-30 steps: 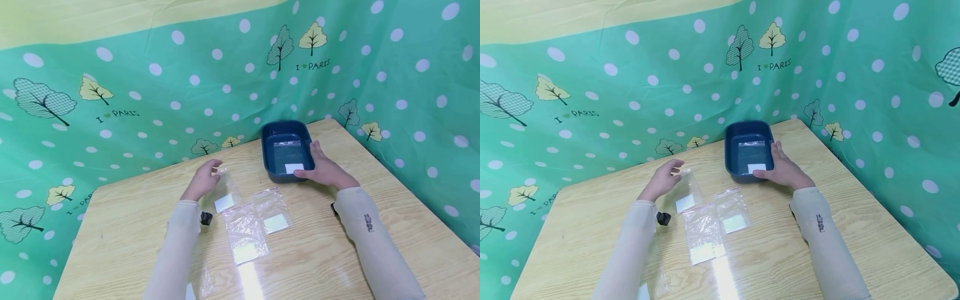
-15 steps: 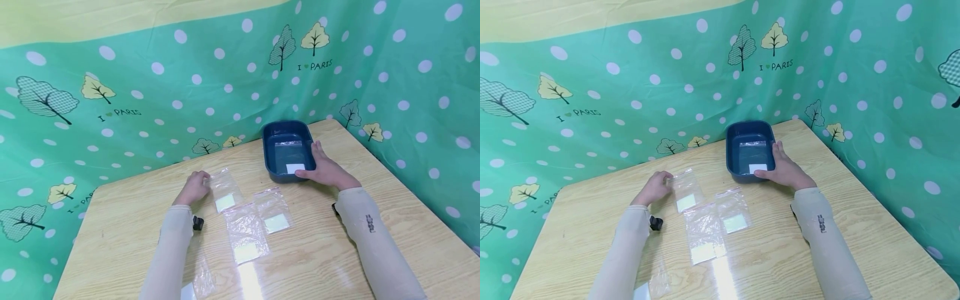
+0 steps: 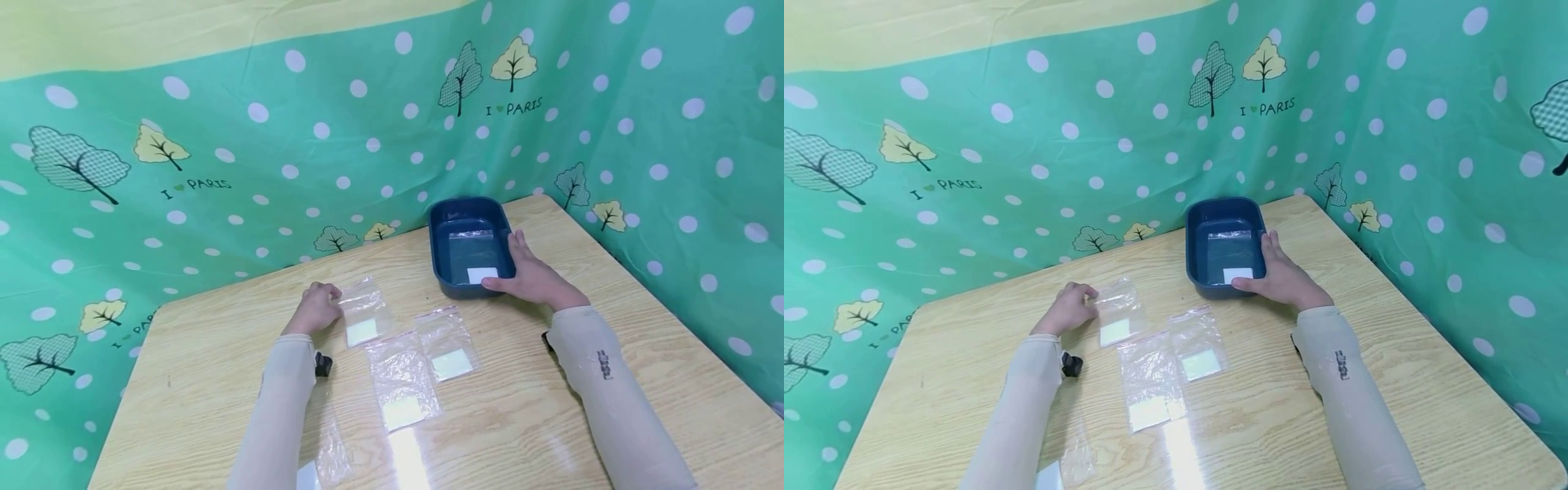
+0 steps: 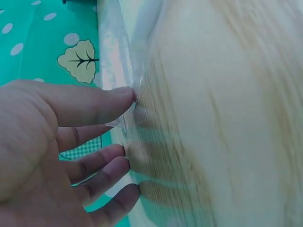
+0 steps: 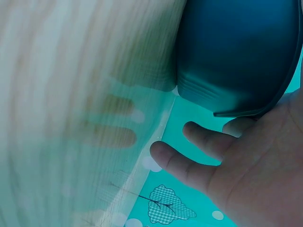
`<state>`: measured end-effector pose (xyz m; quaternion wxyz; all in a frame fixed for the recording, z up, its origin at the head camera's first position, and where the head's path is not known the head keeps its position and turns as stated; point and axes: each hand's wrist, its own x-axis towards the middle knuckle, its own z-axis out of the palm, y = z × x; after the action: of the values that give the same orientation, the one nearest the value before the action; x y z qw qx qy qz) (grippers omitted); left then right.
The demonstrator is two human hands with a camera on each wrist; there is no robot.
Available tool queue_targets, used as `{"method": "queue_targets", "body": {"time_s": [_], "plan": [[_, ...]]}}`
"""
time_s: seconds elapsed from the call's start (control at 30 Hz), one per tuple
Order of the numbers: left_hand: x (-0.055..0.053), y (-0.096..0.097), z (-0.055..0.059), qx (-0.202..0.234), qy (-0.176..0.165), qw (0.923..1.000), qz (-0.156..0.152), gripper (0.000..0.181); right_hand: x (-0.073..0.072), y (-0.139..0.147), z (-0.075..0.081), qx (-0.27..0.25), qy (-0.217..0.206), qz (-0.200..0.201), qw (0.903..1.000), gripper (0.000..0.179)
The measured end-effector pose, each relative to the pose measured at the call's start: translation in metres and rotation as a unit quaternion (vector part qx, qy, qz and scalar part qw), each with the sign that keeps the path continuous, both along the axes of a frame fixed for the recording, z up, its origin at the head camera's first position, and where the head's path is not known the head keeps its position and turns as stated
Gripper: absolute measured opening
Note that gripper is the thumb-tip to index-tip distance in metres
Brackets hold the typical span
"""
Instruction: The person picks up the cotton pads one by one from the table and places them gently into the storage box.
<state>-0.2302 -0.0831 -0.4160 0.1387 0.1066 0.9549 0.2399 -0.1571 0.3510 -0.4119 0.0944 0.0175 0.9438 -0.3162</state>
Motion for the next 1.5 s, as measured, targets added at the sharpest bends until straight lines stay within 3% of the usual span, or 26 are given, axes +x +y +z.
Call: {"method": "queue_targets", "body": {"time_s": [0.37, 0.73, 0.87, 1.03, 1.17, 1.3, 1.37, 1.5], "plan": [[-0.004, -0.003, -0.005, 0.026, 0.035, 0.9991, 0.003, 0.016, 0.001, -0.001, 0.001, -0.002, -0.004, 0.0, 1.0, 0.123], [-0.002, -0.004, -0.002, 0.119, 0.011, 0.9914, 0.053, 0.025, 0.002, -0.003, 0.003, -0.004, -0.004, 0.002, 1.0, 0.123], [-0.001, -0.002, 0.001, 0.176, -0.021, 0.9801, 0.089, 0.031, 0.001, -0.003, 0.002, -0.004, -0.003, 0.001, 1.0, 0.123], [-0.003, 0.001, 0.002, 0.263, -0.071, 0.9551, 0.117, 0.039, 0.002, -0.002, 0.003, -0.003, 0.0, -0.002, 1.0, 0.122], [-0.005, 0.001, 0.001, 0.328, -0.1, 0.9316, 0.12, 0.047, 0.002, -0.003, 0.003, -0.005, -0.002, -0.004, 1.0, 0.122], [-0.004, 0.001, 0.002, 0.381, -0.127, 0.9101, 0.103, 0.045, 0.002, -0.005, 0.005, -0.006, -0.004, -0.003, 1.0, 0.122], [-0.003, 0.002, 0.003, 0.391, -0.138, 0.9061, 0.085, 0.041, 0.002, -0.005, 0.005, -0.006, -0.004, -0.003, 1.0, 0.122], [-0.001, 0.005, 0.003, 0.367, -0.141, 0.9183, 0.047, 0.035, 0.001, -0.005, 0.005, -0.006, -0.006, -0.003, 1.0, 0.122]]}}
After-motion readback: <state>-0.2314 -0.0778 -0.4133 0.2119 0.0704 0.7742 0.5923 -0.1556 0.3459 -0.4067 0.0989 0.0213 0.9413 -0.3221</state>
